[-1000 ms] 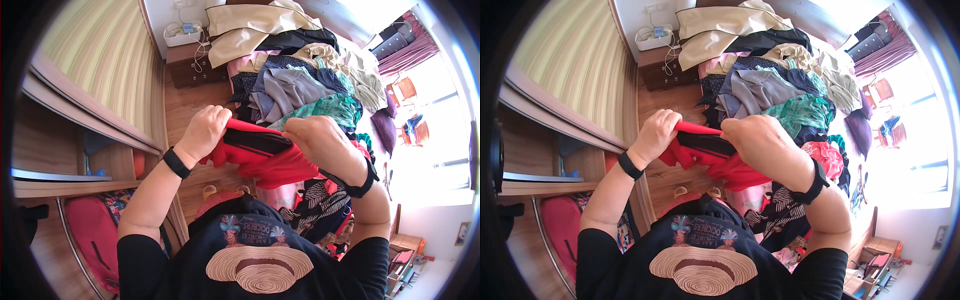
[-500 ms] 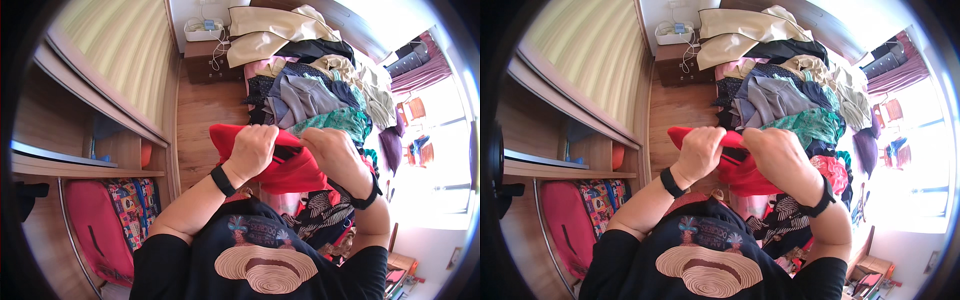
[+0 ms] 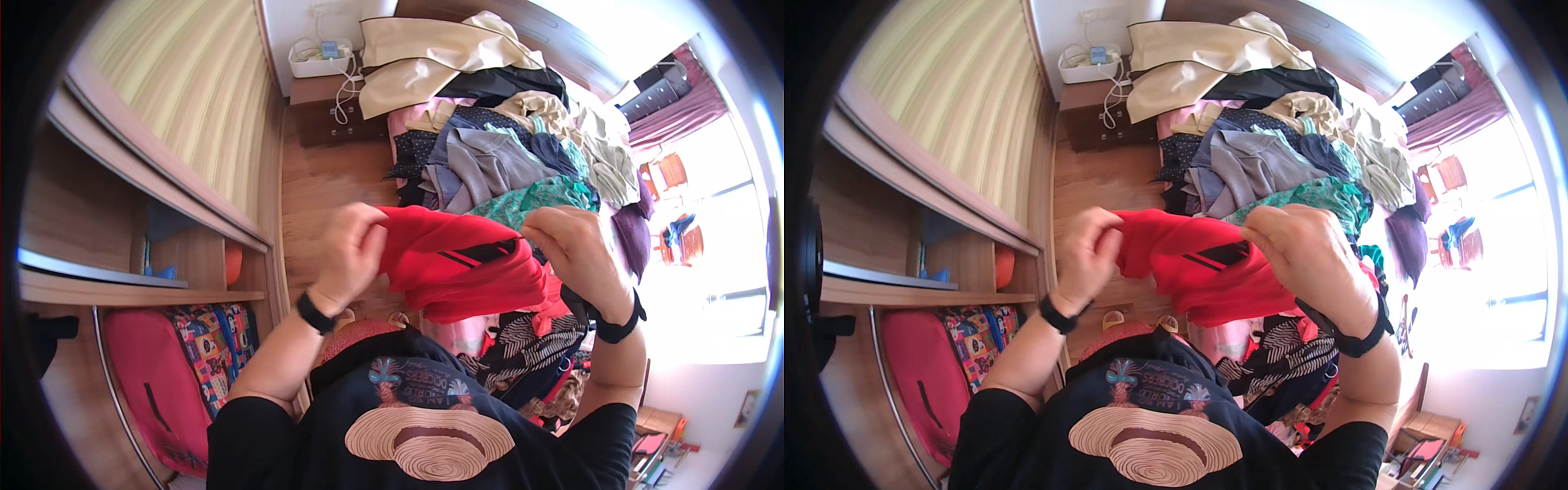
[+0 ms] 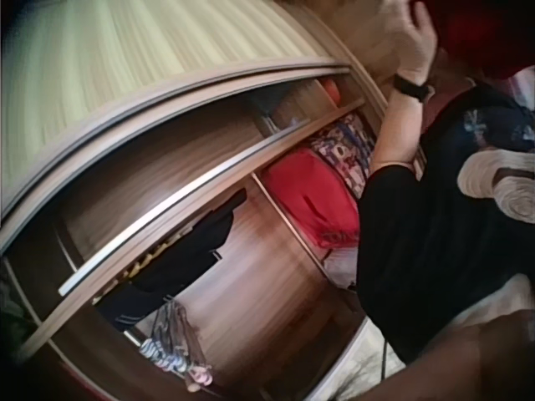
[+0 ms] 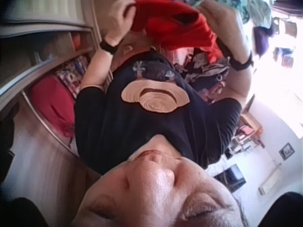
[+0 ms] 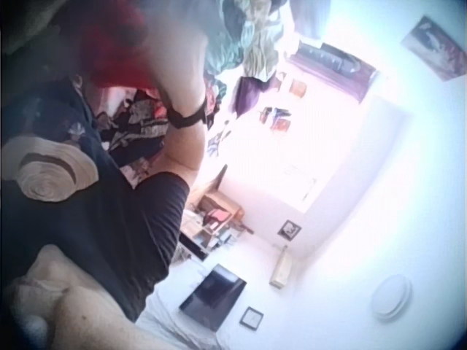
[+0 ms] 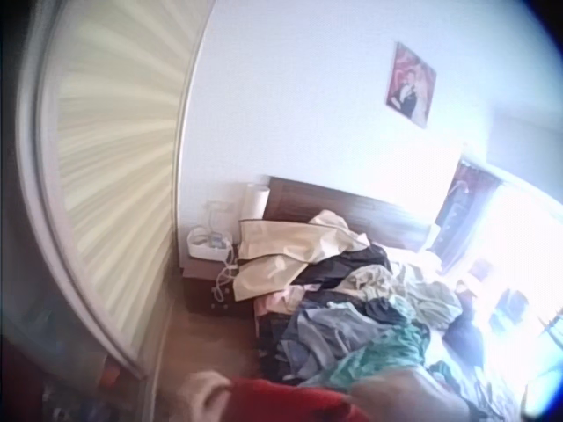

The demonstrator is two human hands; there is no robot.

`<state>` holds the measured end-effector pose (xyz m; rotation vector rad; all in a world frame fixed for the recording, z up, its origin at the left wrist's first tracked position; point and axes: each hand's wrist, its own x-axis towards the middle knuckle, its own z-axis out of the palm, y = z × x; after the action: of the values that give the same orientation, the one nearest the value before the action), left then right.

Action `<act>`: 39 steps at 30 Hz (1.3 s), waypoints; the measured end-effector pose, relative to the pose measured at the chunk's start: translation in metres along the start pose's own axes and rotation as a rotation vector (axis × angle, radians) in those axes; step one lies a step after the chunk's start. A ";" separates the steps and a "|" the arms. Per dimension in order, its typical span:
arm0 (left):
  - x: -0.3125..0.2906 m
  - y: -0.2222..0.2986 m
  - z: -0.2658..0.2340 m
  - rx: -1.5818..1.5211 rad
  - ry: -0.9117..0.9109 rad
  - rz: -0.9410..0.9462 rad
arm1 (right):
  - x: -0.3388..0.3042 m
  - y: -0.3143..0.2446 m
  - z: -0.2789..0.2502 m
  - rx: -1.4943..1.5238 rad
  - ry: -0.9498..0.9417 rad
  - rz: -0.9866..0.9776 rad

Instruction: The person picks up a tan sweater and a red garment from a pile on the bed, places each on a hanger, and hangs them on a rack inside a closet.

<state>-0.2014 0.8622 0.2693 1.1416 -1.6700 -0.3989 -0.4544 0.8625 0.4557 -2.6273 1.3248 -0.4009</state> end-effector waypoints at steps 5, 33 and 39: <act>0.002 -0.077 -0.018 -0.335 -0.238 -0.198 | -0.002 -0.004 -0.024 0.022 0.044 -0.079; 0.068 0.053 -0.032 -0.141 -0.108 0.094 | 0.006 -0.004 -0.054 -0.049 0.118 -0.174; 0.089 0.076 -0.008 -0.051 -0.452 -0.055 | 0.016 -0.009 -0.040 -0.112 0.071 -0.184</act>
<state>-0.2334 0.8276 0.3772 1.1161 -2.0038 -0.7754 -0.4514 0.8533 0.4989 -2.8648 1.1612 -0.4630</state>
